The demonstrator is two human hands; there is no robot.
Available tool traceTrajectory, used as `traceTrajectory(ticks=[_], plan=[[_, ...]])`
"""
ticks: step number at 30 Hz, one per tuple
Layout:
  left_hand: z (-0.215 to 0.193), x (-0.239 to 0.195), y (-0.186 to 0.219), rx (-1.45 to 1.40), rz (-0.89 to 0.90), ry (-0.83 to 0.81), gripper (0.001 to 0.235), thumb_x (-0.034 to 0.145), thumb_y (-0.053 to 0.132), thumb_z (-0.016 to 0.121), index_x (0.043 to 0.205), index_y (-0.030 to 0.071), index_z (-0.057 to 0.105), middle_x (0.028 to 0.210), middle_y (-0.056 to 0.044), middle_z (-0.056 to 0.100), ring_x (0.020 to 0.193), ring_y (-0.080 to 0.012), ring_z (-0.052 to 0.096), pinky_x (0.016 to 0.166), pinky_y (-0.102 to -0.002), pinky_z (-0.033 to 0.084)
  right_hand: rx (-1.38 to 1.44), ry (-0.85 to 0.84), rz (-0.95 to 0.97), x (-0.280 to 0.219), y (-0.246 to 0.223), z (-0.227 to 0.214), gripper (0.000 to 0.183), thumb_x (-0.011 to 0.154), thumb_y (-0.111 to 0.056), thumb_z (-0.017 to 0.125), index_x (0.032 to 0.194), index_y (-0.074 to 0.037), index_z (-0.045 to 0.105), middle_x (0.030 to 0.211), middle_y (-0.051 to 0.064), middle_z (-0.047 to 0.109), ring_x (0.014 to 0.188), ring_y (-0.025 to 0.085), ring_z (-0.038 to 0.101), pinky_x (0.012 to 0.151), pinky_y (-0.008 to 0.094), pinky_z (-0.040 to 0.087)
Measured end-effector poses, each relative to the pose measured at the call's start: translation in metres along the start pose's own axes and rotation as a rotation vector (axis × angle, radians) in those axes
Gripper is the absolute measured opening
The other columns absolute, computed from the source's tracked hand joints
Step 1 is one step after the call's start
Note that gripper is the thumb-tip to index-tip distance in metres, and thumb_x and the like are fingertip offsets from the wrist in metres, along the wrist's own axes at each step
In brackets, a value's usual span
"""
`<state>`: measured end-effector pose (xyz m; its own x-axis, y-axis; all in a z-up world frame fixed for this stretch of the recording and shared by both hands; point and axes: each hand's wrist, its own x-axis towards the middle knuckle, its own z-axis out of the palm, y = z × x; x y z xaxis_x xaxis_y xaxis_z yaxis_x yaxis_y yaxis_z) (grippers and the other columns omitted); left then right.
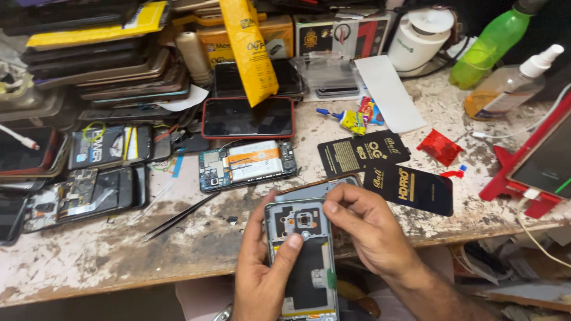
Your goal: The person disassembles a smartphone by removing screws and prying open the back cover. They use a screwdriver and a metal prying tool to detach components and place screws on the workbench.
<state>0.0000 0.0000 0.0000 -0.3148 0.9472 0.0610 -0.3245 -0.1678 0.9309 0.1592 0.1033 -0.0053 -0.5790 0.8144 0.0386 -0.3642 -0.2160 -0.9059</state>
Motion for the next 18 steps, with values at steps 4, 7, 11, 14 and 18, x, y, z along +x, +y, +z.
traceTrajectory(ticks=[4, 7, 11, 14, 18], plan=[[-0.017, 0.0, -0.014, -0.113, -0.133, 0.033, 0.04, 0.108, 0.018, 0.057, 0.14, -0.005, 0.06, 0.098, -0.01, 0.074, 0.072, -0.0102, 0.056, 0.062, -0.024, 0.043, -0.004, 0.007, -0.002, 0.001, 0.001, 0.0, 0.013, 0.104, -0.008, 0.06, 0.097, 0.002, 0.065, 0.089, 0.003, 0.066, 0.083, 0.008, 0.058, 0.076, 0.025, 0.048], [-0.016, 0.001, -0.015, -0.11, -0.109, 0.022, 0.035, 0.105, 0.015, 0.055, 0.127, -0.01, 0.065, 0.099, -0.006, 0.074, 0.083, -0.0077, 0.063, 0.072, -0.024, 0.051, -0.026, 0.014, -0.014, -0.001, 0.003, 0.0, 0.013, 0.104, -0.008, 0.059, 0.096, 0.002, 0.065, 0.089, 0.003, 0.066, 0.084, 0.008, 0.058, 0.078, 0.025, 0.048], [-0.011, 0.004, -0.001, 0.013, -0.079, 0.001, 0.033, 0.101, 0.009, 0.056, 0.13, -0.006, 0.061, 0.103, -0.004, 0.074, 0.089, -0.0031, 0.065, 0.077, -0.02, 0.053, -0.056, 0.028, -0.02, -0.005, 0.002, 0.001, 0.012, 0.104, -0.007, 0.06, 0.097, 0.002, 0.066, 0.089, 0.003, 0.066, 0.085, 0.008, 0.057, 0.078, 0.025, 0.047], [-0.011, 0.002, 0.006, 0.036, -0.1, 0.021, 0.039, 0.097, 0.007, 0.056, 0.135, -0.001, 0.059, 0.097, -0.002, 0.072, 0.068, -0.0011, 0.054, 0.057, -0.019, 0.042, -0.066, 0.023, -0.015, -0.008, 0.0, 0.003, 0.012, 0.104, -0.007, 0.06, 0.097, 0.002, 0.065, 0.09, 0.004, 0.067, 0.086, 0.008, 0.058, 0.08, 0.025, 0.048], [-0.016, 0.0, 0.006, 0.033, -0.095, -0.005, 0.043, 0.099, 0.007, 0.057, 0.142, 0.001, 0.057, 0.084, -0.004, 0.065, 0.053, 0.0, 0.046, 0.045, -0.019, 0.037, -0.071, 0.006, -0.013, -0.006, -0.003, 0.005, 0.013, 0.103, -0.008, 0.06, 0.096, 0.002, 0.066, 0.091, 0.004, 0.068, 0.087, 0.009, 0.06, 0.081, 0.026, 0.049]])
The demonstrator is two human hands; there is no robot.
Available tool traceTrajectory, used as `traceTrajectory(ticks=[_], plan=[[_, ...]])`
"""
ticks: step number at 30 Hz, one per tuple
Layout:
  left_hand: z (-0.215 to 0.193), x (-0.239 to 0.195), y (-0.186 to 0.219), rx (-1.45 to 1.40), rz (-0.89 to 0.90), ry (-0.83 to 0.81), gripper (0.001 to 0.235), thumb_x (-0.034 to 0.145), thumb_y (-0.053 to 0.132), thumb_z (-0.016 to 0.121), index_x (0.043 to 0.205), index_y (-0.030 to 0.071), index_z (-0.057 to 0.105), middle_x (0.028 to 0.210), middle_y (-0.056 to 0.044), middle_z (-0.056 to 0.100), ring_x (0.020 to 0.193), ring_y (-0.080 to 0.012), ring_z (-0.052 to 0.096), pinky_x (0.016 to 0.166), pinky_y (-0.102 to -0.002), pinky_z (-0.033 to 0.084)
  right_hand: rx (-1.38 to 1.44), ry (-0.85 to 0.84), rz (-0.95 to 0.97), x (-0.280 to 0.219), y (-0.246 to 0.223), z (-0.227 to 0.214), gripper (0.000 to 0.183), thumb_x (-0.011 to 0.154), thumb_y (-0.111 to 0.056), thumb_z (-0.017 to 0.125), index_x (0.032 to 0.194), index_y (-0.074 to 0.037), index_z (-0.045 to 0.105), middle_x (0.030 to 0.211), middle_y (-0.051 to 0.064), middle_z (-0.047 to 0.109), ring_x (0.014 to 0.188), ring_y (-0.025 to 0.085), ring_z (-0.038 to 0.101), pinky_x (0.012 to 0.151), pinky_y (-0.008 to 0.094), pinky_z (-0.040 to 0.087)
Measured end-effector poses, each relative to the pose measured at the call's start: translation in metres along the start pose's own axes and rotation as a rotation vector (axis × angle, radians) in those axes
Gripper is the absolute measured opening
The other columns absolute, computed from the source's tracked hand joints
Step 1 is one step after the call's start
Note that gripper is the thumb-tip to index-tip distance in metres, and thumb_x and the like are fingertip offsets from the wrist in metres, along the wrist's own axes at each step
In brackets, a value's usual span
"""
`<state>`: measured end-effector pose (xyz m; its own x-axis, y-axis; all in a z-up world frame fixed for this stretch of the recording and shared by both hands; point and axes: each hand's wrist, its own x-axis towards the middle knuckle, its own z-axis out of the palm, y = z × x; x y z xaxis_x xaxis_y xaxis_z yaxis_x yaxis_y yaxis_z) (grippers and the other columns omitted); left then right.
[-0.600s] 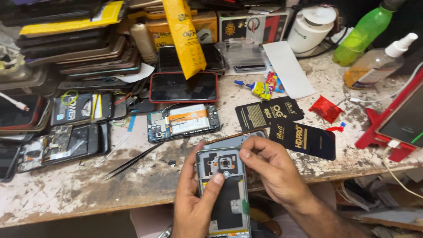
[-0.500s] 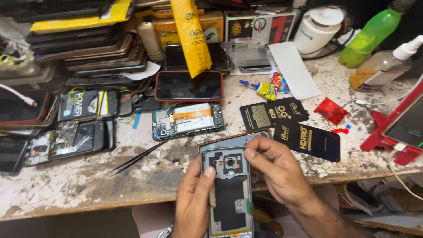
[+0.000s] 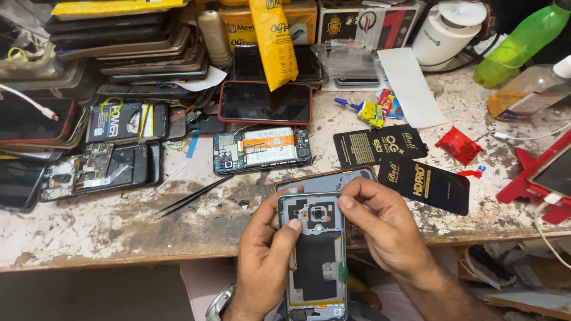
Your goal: The person disassembles a smartphone by removing screws and prying open the back cover. They use a screwdriver and a metal prying tool to detach components and place screws on the workbench.
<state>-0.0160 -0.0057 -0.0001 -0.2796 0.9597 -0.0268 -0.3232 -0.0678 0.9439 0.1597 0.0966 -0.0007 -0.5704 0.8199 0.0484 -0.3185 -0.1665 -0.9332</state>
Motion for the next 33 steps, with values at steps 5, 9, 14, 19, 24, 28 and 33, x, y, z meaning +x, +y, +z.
traceTrajectory(ticks=[5, 9, 14, 19, 24, 28, 33], plan=[[-0.001, -0.001, -0.006, -0.02, 0.047, 0.038, 0.039, 0.1, 0.005, 0.056, 0.138, -0.004, 0.058, 0.103, -0.009, 0.072, 0.08, -0.006, 0.061, 0.068, -0.022, 0.05, -0.05, 0.002, -0.012, -0.001, 0.004, 0.002, 0.013, 0.104, -0.008, 0.061, 0.097, 0.002, 0.066, 0.09, 0.004, 0.068, 0.085, 0.007, 0.059, 0.078, 0.025, 0.048], [0.001, -0.001, -0.006, -0.064, 0.117, 0.014, 0.034, 0.1, 0.003, 0.056, 0.133, -0.007, 0.057, 0.113, -0.012, 0.073, 0.102, -0.0138, 0.067, 0.09, -0.028, 0.054, -0.139, 0.015, -0.002, -0.004, 0.006, 0.001, 0.013, 0.104, -0.008, 0.061, 0.097, 0.002, 0.067, 0.086, 0.003, 0.066, 0.079, 0.005, 0.056, 0.07, 0.023, 0.046], [0.003, 0.0, 0.003, 0.025, 0.07, 0.041, 0.04, 0.098, 0.004, 0.056, 0.136, -0.004, 0.056, 0.112, -0.01, 0.073, 0.101, -0.0119, 0.067, 0.089, -0.028, 0.055, -0.203, 0.043, 0.016, 0.004, -0.004, 0.009, 0.011, 0.101, -0.008, 0.063, 0.105, 0.002, 0.065, 0.09, 0.004, 0.067, 0.079, 0.008, 0.06, 0.07, 0.023, 0.049], [0.006, -0.002, 0.011, 0.184, 0.089, 0.034, 0.046, 0.095, 0.005, 0.057, 0.141, 0.0, 0.055, 0.113, -0.01, 0.075, 0.104, -0.0123, 0.068, 0.092, -0.028, 0.054, -0.579, 0.081, -0.219, 0.004, -0.028, 0.032, 0.042, 0.088, -0.009, 0.069, 0.127, -0.002, 0.055, 0.103, 0.006, 0.067, 0.096, 0.012, 0.064, 0.085, 0.026, 0.054], [0.01, -0.001, 0.013, 0.359, 0.283, 0.044, 0.047, 0.093, 0.007, 0.06, 0.14, 0.0, 0.057, 0.115, -0.013, 0.077, 0.109, -0.0163, 0.071, 0.095, -0.031, 0.055, -0.899, -0.051, -0.272, 0.01, -0.044, 0.048, 0.034, 0.083, -0.01, 0.076, 0.115, -0.003, 0.066, 0.1, 0.007, 0.071, 0.095, 0.015, 0.071, 0.083, 0.03, 0.055], [0.012, -0.001, 0.01, 0.474, 0.213, 0.073, 0.048, 0.089, 0.011, 0.063, 0.137, 0.005, 0.061, 0.099, -0.011, 0.081, 0.095, -0.0138, 0.077, 0.083, -0.029, 0.059, -0.771, -0.058, -0.185, 0.011, -0.037, 0.042, 0.024, 0.084, -0.01, 0.077, 0.104, -0.003, 0.066, 0.097, 0.006, 0.073, 0.091, 0.014, 0.072, 0.082, 0.03, 0.057], [0.003, -0.007, 0.003, 0.403, 0.329, 0.043, 0.047, 0.092, 0.008, 0.063, 0.139, 0.001, 0.061, 0.1, -0.014, 0.08, 0.105, -0.0144, 0.077, 0.09, -0.029, 0.057, -0.566, -0.022, -0.057, 0.011, -0.011, 0.032, 0.025, 0.081, -0.004, 0.079, 0.103, 0.0, 0.067, 0.099, 0.009, 0.072, 0.096, 0.015, 0.066, 0.085, 0.031, 0.054]])
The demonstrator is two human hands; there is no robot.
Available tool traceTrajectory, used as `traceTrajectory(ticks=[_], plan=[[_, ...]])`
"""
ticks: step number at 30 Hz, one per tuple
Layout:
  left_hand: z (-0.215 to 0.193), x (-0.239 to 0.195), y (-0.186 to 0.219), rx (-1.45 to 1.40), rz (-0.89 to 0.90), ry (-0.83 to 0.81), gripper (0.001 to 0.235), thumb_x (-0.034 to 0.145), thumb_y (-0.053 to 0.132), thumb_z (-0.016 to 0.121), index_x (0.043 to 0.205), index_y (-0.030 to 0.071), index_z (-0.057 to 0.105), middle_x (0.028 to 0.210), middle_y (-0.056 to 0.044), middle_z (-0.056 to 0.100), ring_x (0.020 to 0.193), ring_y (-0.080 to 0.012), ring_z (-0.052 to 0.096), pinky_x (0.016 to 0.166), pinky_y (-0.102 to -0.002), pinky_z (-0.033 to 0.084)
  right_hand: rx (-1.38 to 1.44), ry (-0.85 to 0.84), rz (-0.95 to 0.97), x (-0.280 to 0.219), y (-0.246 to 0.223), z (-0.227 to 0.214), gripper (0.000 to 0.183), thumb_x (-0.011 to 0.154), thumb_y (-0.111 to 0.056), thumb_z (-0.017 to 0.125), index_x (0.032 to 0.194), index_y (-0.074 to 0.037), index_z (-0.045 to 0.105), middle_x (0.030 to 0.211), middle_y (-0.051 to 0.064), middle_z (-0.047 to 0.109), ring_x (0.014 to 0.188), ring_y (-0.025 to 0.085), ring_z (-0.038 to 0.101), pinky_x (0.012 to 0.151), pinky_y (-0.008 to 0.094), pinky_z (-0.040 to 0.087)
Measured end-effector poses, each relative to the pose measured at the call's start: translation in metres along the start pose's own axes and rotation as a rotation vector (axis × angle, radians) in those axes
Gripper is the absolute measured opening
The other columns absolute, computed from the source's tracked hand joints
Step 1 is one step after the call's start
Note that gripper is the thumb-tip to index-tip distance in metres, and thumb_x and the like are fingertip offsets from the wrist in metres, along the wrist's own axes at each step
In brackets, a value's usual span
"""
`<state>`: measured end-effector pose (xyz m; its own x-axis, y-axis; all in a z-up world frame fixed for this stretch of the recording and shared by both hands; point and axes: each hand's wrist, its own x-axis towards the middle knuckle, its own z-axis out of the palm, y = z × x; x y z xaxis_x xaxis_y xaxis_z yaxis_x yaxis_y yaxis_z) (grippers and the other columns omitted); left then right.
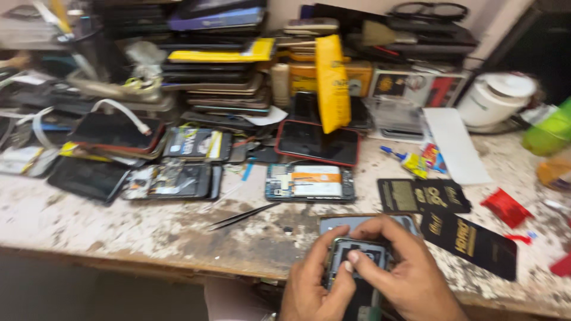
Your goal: The person disassembles a smartphone by removing screws and prying open the back cover. They use a screwdriver and a metal prying tool to detach components and place screws on the workbench.
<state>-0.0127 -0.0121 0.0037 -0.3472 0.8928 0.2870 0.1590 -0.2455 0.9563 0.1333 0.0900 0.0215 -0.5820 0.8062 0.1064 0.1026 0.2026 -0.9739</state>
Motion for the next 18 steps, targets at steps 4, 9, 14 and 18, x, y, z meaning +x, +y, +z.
traceTrajectory(ticks=[4, 9, 14, 18], plan=[[-0.008, -0.001, -0.009, -0.142, -0.177, 0.006, 0.05, 0.091, 0.008, 0.061, 0.141, 0.003, 0.058, 0.099, -0.011, 0.078, 0.093, -0.0095, 0.07, 0.083, -0.026, 0.055, 0.03, -0.016, 0.033, 0.007, 0.012, 0.01, 0.04, 0.079, -0.004, 0.078, 0.117, -0.002, 0.067, 0.11, 0.008, 0.073, 0.105, 0.015, 0.067, 0.092, 0.03, 0.053], [-0.039, 0.006, -0.011, -0.449, -0.21, 0.194, 0.052, 0.094, 0.001, 0.057, 0.146, 0.003, 0.051, 0.119, -0.009, 0.071, 0.105, -0.0119, 0.066, 0.09, -0.027, 0.053, -0.126, -0.123, -0.08, 0.03, -0.019, 0.026, 0.039, 0.087, -0.015, 0.07, 0.124, -0.004, 0.069, 0.12, 0.008, 0.073, 0.114, 0.018, 0.066, 0.096, 0.033, 0.051], [-0.079, 0.003, -0.017, -0.27, -0.07, 0.257, 0.051, 0.097, 0.002, 0.054, 0.148, 0.001, 0.048, 0.12, -0.012, 0.073, 0.11, -0.0121, 0.066, 0.095, -0.027, 0.051, -0.477, -0.211, -0.563, 0.101, -0.076, 0.075, 0.028, 0.088, -0.015, 0.068, 0.114, -0.005, 0.074, 0.108, 0.011, 0.075, 0.106, 0.026, 0.07, 0.094, 0.039, 0.052], [-0.079, 0.005, -0.018, 0.011, 0.016, 0.301, 0.054, 0.092, 0.002, 0.058, 0.145, -0.003, 0.051, 0.126, -0.014, 0.072, 0.12, -0.0145, 0.067, 0.1, -0.03, 0.05, -0.696, -0.468, -0.94, 0.172, -0.087, 0.171, 0.017, 0.084, -0.015, 0.072, 0.1, -0.011, 0.077, 0.098, 0.005, 0.074, 0.103, 0.028, 0.063, 0.087, 0.047, 0.044]])
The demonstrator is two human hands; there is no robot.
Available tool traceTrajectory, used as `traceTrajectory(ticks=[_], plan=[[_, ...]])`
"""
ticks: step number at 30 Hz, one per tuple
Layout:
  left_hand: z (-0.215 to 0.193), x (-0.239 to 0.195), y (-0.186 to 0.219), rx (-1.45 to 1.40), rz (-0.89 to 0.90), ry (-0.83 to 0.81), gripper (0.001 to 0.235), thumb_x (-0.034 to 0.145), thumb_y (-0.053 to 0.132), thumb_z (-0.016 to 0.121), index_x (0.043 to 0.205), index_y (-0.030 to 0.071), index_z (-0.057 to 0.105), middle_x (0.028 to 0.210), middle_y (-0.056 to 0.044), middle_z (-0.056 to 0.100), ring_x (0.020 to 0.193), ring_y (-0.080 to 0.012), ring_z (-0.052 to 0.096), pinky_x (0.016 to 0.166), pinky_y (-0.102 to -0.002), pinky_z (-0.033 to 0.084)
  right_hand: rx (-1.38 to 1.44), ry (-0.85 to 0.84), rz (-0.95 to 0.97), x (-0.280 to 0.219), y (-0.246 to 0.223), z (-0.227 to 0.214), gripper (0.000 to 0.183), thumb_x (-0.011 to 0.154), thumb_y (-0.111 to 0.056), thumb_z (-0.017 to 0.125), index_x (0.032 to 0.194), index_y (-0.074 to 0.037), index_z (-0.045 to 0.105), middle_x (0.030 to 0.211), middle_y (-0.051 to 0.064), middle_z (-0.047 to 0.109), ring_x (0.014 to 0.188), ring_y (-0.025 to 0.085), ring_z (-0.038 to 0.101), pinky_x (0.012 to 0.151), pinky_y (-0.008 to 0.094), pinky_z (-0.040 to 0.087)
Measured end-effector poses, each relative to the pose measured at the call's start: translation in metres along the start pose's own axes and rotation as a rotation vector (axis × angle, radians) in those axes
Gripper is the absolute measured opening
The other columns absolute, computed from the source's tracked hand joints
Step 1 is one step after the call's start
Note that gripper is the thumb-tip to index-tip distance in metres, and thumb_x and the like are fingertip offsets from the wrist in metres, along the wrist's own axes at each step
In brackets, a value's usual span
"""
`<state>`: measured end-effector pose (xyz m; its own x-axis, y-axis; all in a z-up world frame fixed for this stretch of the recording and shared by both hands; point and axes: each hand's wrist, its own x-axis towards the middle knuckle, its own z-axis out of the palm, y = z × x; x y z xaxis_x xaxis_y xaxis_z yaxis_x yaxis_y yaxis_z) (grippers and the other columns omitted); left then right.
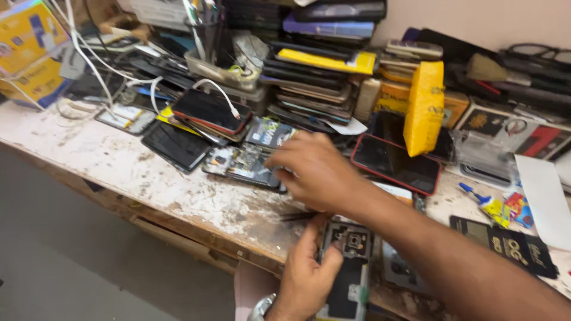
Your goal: The person disassembles a smartphone by removing screws and prying open the back cover. They use a screwdriver and a metal prying tool to detach components and place screws on the workbench.
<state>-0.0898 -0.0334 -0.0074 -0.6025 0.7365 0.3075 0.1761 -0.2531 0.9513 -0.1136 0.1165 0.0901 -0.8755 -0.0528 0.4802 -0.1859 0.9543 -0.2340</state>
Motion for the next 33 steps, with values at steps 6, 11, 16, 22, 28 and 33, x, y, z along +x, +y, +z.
traceTrajectory(ticks=[6, 11, 16, 22, 28, 33], plan=[[-0.006, 0.006, 0.0, -0.085, -0.208, -0.02, 0.051, 0.091, 0.009, 0.06, 0.141, 0.003, 0.056, 0.103, -0.012, 0.08, 0.097, -0.012, 0.073, 0.09, -0.028, 0.056, -0.152, -0.107, -0.126, 0.065, 0.031, 0.042, 0.004, 0.076, -0.016, 0.076, 0.08, -0.016, 0.075, 0.085, 0.002, 0.065, 0.094, 0.026, 0.056, 0.079, 0.045, 0.039], [-0.008, 0.011, -0.007, -0.081, -0.213, -0.09, 0.051, 0.09, 0.01, 0.061, 0.141, 0.005, 0.056, 0.096, -0.011, 0.079, 0.094, -0.0126, 0.076, 0.087, -0.029, 0.057, -0.454, -0.029, -0.315, 0.071, 0.035, 0.052, 0.006, 0.082, -0.017, 0.074, 0.078, -0.017, 0.071, 0.086, 0.0, 0.062, 0.1, 0.021, 0.054, 0.097, 0.045, 0.039], [-0.011, 0.005, -0.039, -0.083, -0.127, -0.119, 0.053, 0.09, 0.009, 0.061, 0.143, 0.004, 0.055, 0.1, -0.013, 0.079, 0.099, -0.0169, 0.076, 0.091, -0.032, 0.057, -0.342, 0.073, -0.346, 0.077, 0.032, 0.057, 0.003, 0.078, -0.018, 0.073, 0.08, -0.018, 0.071, 0.09, 0.0, 0.063, 0.103, 0.022, 0.054, 0.093, 0.047, 0.036], [0.003, 0.044, -0.071, -0.01, -0.003, -0.153, 0.053, 0.09, 0.008, 0.063, 0.143, 0.003, 0.057, 0.107, -0.016, 0.08, 0.11, -0.0197, 0.077, 0.097, -0.034, 0.056, -0.298, -0.127, -0.161, 0.085, 0.023, 0.053, 0.006, 0.076, -0.013, 0.071, 0.078, -0.016, 0.075, 0.084, 0.003, 0.067, 0.1, 0.026, 0.059, 0.093, 0.053, 0.037], [0.005, 0.085, -0.037, 0.001, -0.028, -0.118, 0.052, 0.09, 0.009, 0.062, 0.141, 0.003, 0.057, 0.106, -0.016, 0.08, 0.107, -0.0187, 0.076, 0.095, -0.033, 0.056, -0.207, -0.334, -0.047, 0.076, 0.032, 0.056, 0.005, 0.076, -0.012, 0.072, 0.077, -0.015, 0.076, 0.084, 0.004, 0.071, 0.103, 0.027, 0.06, 0.103, 0.063, 0.029], [0.011, 0.106, -0.01, 0.027, 0.01, -0.124, 0.051, 0.09, 0.009, 0.061, 0.14, 0.004, 0.058, 0.105, -0.015, 0.08, 0.104, -0.0178, 0.076, 0.094, -0.032, 0.056, -0.132, -0.285, -0.036, 0.067, 0.02, 0.036, 0.007, 0.072, -0.01, 0.07, 0.074, -0.015, 0.075, 0.081, 0.004, 0.069, 0.099, 0.027, 0.062, 0.097, 0.057, 0.035]])
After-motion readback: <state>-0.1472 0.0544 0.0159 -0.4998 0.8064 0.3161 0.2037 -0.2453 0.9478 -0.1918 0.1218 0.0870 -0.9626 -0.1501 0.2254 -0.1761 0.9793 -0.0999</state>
